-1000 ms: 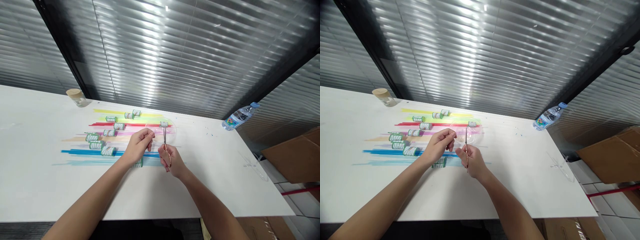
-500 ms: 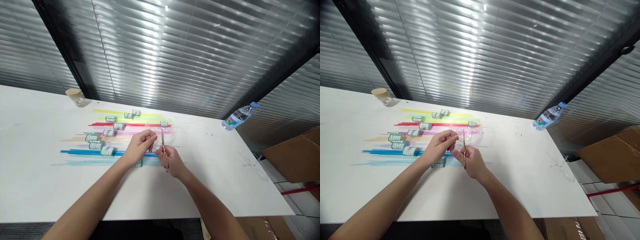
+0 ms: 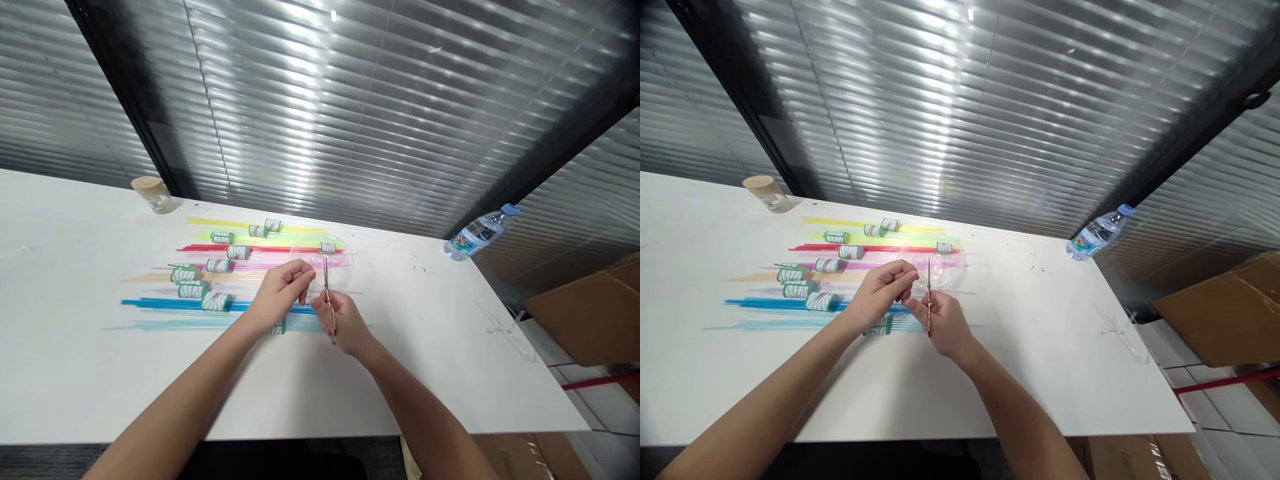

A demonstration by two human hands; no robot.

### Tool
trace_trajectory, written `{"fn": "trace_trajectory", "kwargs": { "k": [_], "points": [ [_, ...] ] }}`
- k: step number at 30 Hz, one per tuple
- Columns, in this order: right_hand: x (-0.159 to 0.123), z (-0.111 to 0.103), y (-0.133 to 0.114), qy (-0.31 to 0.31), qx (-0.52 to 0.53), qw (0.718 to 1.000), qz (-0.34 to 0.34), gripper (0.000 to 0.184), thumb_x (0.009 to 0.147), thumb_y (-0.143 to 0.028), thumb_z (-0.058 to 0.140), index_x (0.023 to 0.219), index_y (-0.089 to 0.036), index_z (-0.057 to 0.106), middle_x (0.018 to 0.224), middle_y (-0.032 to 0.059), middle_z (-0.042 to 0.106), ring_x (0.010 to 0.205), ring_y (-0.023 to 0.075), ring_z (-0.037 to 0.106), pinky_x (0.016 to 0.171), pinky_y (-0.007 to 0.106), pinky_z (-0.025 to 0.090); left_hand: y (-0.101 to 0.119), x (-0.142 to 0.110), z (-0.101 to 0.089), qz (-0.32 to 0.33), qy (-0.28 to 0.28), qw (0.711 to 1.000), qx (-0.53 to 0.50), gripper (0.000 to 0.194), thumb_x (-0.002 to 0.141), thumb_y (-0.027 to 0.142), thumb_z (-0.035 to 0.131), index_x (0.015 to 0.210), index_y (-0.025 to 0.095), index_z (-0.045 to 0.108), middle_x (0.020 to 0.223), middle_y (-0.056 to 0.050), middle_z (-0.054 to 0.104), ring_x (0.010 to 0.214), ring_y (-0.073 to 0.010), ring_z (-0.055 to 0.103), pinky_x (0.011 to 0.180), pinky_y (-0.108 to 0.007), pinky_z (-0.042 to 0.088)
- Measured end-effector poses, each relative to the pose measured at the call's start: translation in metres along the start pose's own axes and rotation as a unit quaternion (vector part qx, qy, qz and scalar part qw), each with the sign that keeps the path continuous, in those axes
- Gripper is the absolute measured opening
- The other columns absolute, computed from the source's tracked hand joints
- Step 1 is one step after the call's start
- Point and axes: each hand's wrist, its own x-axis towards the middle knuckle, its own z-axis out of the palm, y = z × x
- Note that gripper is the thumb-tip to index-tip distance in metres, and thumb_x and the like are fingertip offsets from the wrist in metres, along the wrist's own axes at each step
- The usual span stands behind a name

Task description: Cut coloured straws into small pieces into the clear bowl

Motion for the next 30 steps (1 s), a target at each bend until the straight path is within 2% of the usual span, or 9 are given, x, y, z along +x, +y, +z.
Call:
{"fn": "trace_trajectory", "kwargs": {
  "k": [13, 20, 26, 30],
  "points": [
    [0.0010, 0.0005, -0.0020, 0.011, -0.027, 1.000, 0.007, 0.056, 0.082, -0.067, 0.062, 0.063, -0.021, 0.037, 0.050, -0.0057, 0.039, 0.044, 0.0075, 0.033, 0.043, 0.023, 0.027, -0.0046, 0.0008, 0.0018, -0.006, 0.015, 1.000, -0.002, 0.034, 0.091, 0.043, 0.056, 0.068, 0.018, 0.048, 0.060, 0.003, 0.051, 0.055, -0.0109, 0.050, 0.054, -0.023, 0.040],
    [-0.0012, 0.0011, -0.0044, -0.004, 0.020, 1.000, 0.015, 0.056, 0.082, -0.069, 0.060, 0.066, -0.021, 0.036, 0.048, -0.0074, 0.036, 0.042, 0.0065, 0.029, 0.041, 0.023, 0.025, -0.0068, 0.0019, 0.0016, -0.008, 0.034, 0.999, -0.012, 0.034, 0.092, 0.045, 0.054, 0.072, 0.018, 0.050, 0.060, 0.003, 0.052, 0.056, -0.0108, 0.050, 0.054, -0.023, 0.040],
    [-0.0015, -0.0006, 0.0008, -0.020, -0.001, 1.000, 0.011, 0.054, 0.082, -0.064, 0.064, 0.067, -0.020, 0.037, 0.052, -0.0073, 0.035, 0.045, 0.0065, 0.028, 0.043, 0.022, 0.022, -0.0034, 0.0013, 0.0023, -0.013, 0.031, 0.999, 0.005, 0.034, 0.092, 0.044, 0.055, 0.071, 0.018, 0.052, 0.059, 0.003, 0.053, 0.055, -0.0105, 0.050, 0.054, -0.023, 0.039],
    [-0.0019, 0.0001, -0.0001, -0.024, -0.001, 0.999, 0.021, 0.054, 0.083, -0.061, 0.065, 0.065, -0.020, 0.036, 0.051, -0.0071, 0.036, 0.046, 0.0065, 0.028, 0.044, 0.022, 0.024, -0.0021, -0.0001, 0.0039, -0.007, 0.002, 1.000, 0.005, 0.032, 0.091, 0.043, 0.056, 0.072, 0.017, 0.054, 0.061, 0.003, 0.052, 0.056, -0.0099, 0.050, 0.054, -0.023, 0.038]
  ]
}}
